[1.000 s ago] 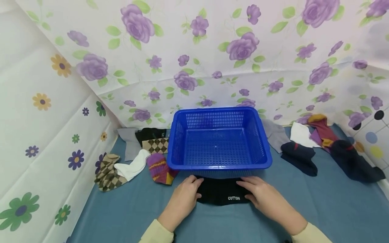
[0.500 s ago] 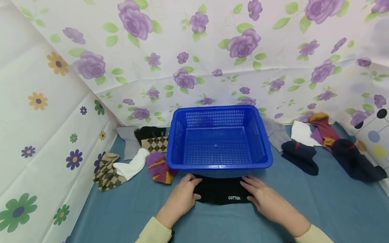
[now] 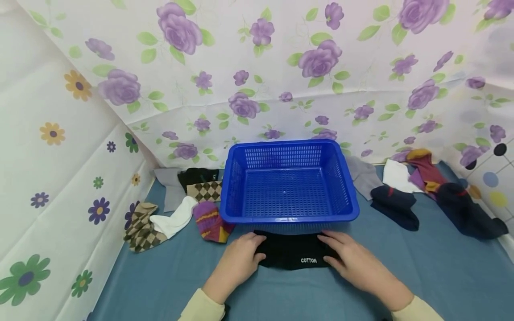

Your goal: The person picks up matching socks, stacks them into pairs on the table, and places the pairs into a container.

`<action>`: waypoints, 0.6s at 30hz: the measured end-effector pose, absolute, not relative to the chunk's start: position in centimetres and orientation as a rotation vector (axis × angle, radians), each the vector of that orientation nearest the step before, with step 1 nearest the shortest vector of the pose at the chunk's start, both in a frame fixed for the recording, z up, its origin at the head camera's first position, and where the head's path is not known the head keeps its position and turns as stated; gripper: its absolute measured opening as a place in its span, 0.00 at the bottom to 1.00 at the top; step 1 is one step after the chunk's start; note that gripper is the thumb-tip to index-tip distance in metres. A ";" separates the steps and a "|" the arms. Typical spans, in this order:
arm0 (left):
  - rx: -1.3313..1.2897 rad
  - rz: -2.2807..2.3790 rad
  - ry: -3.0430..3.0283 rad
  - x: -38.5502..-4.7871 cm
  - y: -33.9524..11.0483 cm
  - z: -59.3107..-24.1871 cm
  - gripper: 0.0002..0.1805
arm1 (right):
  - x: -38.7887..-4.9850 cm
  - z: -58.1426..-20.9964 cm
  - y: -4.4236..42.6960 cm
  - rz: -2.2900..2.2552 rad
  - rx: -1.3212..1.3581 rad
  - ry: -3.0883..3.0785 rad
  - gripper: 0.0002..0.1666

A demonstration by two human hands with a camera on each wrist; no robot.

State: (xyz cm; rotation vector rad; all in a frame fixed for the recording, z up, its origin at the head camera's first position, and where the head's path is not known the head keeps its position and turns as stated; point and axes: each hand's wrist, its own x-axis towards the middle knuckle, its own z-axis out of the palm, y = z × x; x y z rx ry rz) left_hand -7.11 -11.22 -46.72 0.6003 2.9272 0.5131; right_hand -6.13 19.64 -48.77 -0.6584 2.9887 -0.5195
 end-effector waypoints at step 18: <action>0.435 0.846 3.477 -9.1 -17.5 -40.0 0.12 | -7.9 -42.3 23.9 -0.495 -0.321 3.355 0.19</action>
